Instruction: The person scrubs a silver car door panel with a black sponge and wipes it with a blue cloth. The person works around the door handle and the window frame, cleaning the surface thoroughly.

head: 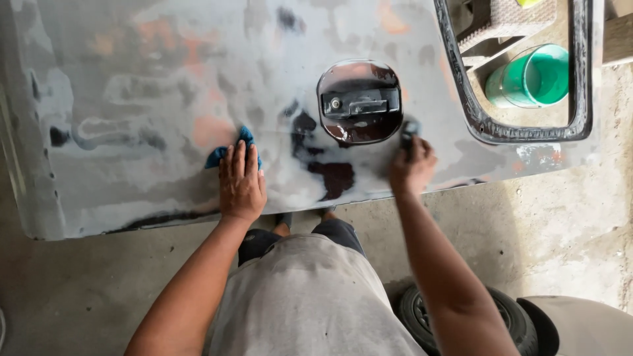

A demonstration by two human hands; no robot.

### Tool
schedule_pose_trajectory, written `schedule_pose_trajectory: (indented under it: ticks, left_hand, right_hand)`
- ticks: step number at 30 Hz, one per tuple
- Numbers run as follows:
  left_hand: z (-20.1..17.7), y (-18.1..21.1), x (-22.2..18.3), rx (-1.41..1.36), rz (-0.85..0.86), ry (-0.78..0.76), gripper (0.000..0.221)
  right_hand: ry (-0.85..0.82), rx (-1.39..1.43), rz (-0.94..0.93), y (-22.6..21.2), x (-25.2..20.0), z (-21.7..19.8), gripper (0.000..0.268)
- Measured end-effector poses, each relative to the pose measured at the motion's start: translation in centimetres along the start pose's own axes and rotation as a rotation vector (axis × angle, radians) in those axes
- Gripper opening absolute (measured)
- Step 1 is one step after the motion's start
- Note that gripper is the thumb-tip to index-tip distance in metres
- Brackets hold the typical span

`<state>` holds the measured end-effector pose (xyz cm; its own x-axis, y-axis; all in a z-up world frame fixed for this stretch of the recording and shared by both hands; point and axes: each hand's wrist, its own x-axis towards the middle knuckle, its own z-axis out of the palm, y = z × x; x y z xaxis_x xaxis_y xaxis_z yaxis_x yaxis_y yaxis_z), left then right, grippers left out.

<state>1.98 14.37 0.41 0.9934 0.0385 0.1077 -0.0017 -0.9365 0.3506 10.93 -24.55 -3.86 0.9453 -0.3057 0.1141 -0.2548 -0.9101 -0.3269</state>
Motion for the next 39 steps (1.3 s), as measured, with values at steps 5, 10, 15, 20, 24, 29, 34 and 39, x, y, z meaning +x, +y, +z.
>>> schedule_pose_trajectory:
  ticks: [5, 10, 15, 20, 24, 29, 34, 39]
  left_hand:
    - [-0.1, -0.3, 0.1, -0.004, 0.005, -0.034, 0.059]
    - [-0.6, -1.0, 0.1, -0.015, 0.025, -0.045, 0.058]
    - [-1.7, -2.6, -0.4, -0.05, 0.106, -0.133, 0.058]
    - [-1.1, -2.2, -0.8, -0.043, 0.1, -0.092, 0.059]
    - [-0.6, -1.7, -0.8, -0.038, 0.07, -0.042, 0.059]
    - [-0.7, -2.1, -0.7, -0.024, 0.077, -0.058, 0.059]
    - [-0.6, -2.3, -0.8, -0.033, 0.079, -0.09, 0.06]
    - [-0.5, -2.1, -1.1, -0.029, 0.088, -0.062, 0.059]
  right_hand:
    - [-0.166, 0.194, -0.405, -15.7, -4.9, -0.1, 0.048]
    - [-0.446, 0.054, -0.691, -20.8, -7.8, -2.4, 0.055]
    - [-0.755, -0.008, -1.034, -17.0, -9.4, -7.3, 0.064]
    - [-0.161, 0.077, -0.355, -3.9, -4.5, -4.1, 0.048]
    - [-0.079, 0.131, -0.078, -4.8, -5.7, -3.9, 0.044]
    - [-0.451, 0.107, -0.739, -12.9, -14.3, -4.6, 0.048]
    - [-0.439, 0.024, -0.854, -6.4, -11.4, -4.6, 0.054]
    - [-0.019, -0.096, -0.172, 2.0, -6.6, -6.2, 0.037]
